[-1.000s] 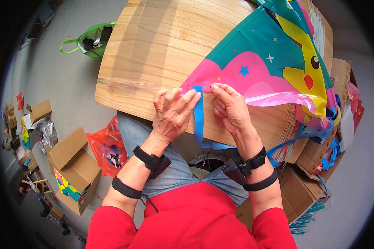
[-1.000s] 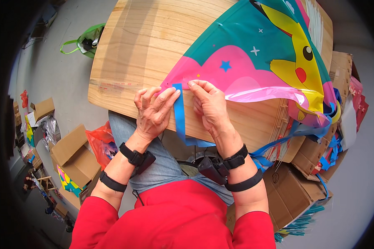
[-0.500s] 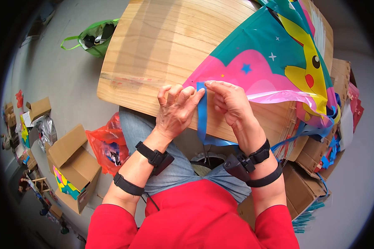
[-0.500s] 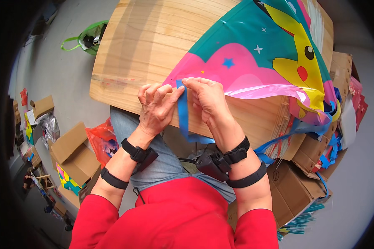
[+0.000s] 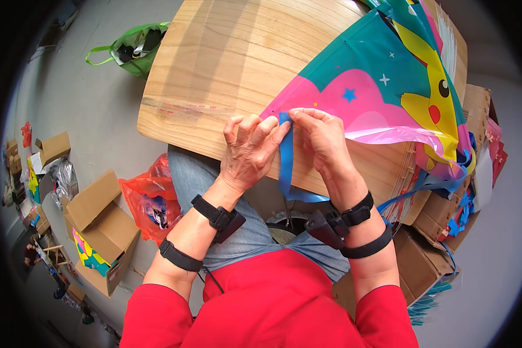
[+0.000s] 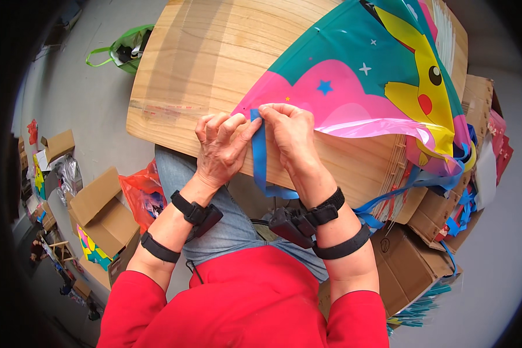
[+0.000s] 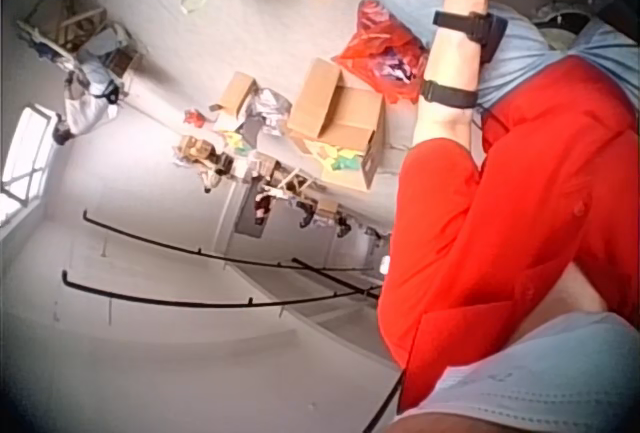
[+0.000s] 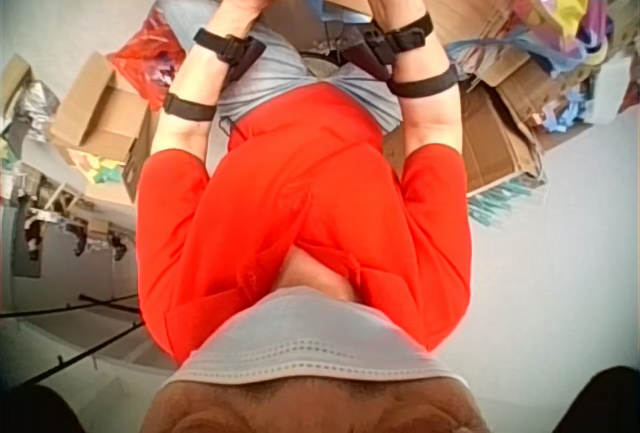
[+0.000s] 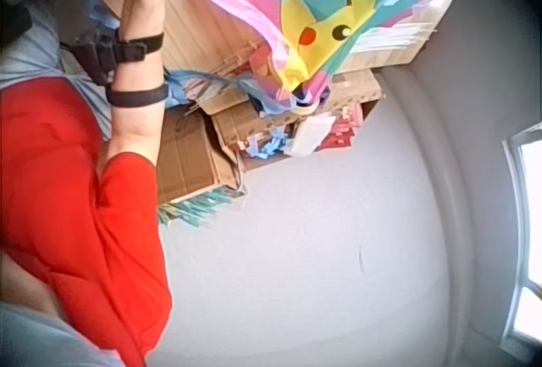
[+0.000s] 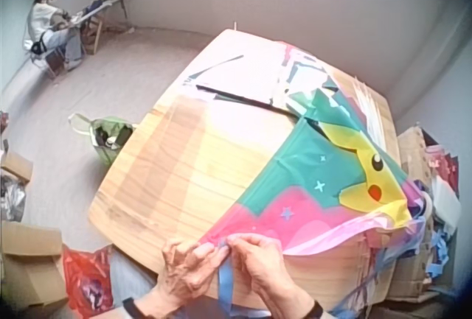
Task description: The person assembles a Pikachu-themed kite by attaching blue ribbons to the kite's frame using a tape dispenser. They repeatedly cut tape and secure the ribbons to the kite's structure on a wooden table.
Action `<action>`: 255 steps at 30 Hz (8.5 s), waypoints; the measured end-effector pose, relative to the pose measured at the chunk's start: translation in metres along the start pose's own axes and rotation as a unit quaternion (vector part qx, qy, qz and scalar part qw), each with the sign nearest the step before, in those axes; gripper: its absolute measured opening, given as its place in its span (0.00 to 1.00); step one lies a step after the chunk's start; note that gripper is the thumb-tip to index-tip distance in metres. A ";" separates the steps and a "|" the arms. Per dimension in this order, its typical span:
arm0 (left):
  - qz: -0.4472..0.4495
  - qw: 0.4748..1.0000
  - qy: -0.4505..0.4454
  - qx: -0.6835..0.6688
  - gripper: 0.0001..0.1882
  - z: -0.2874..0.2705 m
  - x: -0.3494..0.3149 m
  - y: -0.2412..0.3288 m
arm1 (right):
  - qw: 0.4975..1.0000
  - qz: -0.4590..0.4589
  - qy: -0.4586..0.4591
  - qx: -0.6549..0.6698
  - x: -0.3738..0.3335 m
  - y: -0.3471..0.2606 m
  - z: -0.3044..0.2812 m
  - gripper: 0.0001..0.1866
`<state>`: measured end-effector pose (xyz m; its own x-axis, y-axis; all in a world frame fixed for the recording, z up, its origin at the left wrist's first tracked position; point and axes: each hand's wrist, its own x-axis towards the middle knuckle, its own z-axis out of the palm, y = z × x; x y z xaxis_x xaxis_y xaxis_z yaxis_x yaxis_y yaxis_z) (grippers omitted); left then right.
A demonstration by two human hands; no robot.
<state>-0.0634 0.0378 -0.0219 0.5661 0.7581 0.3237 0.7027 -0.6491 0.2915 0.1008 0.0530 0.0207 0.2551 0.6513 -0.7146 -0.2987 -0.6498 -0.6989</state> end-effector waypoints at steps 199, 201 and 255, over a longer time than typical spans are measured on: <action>0.174 0.983 0.030 0.048 0.05 -0.463 0.202 -0.040 | 0.828 -0.239 -0.031 -0.506 -0.282 -0.099 -0.325 0.21; 0.187 0.978 0.025 0.085 0.05 -0.474 0.204 -0.037 | 0.867 -0.237 -0.167 -0.404 -0.304 -0.098 -0.292 0.14; 0.101 0.995 0.020 0.015 0.07 -0.473 0.151 -0.004 | 0.367 -0.800 0.267 -0.391 -0.330 -0.115 -0.254 0.14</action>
<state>-0.1847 0.1251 0.4521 0.6807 0.6084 0.4081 0.5889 -0.7857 0.1891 0.2843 -0.1870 0.3296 -0.2656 0.4106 0.8723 0.9297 0.3486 0.1190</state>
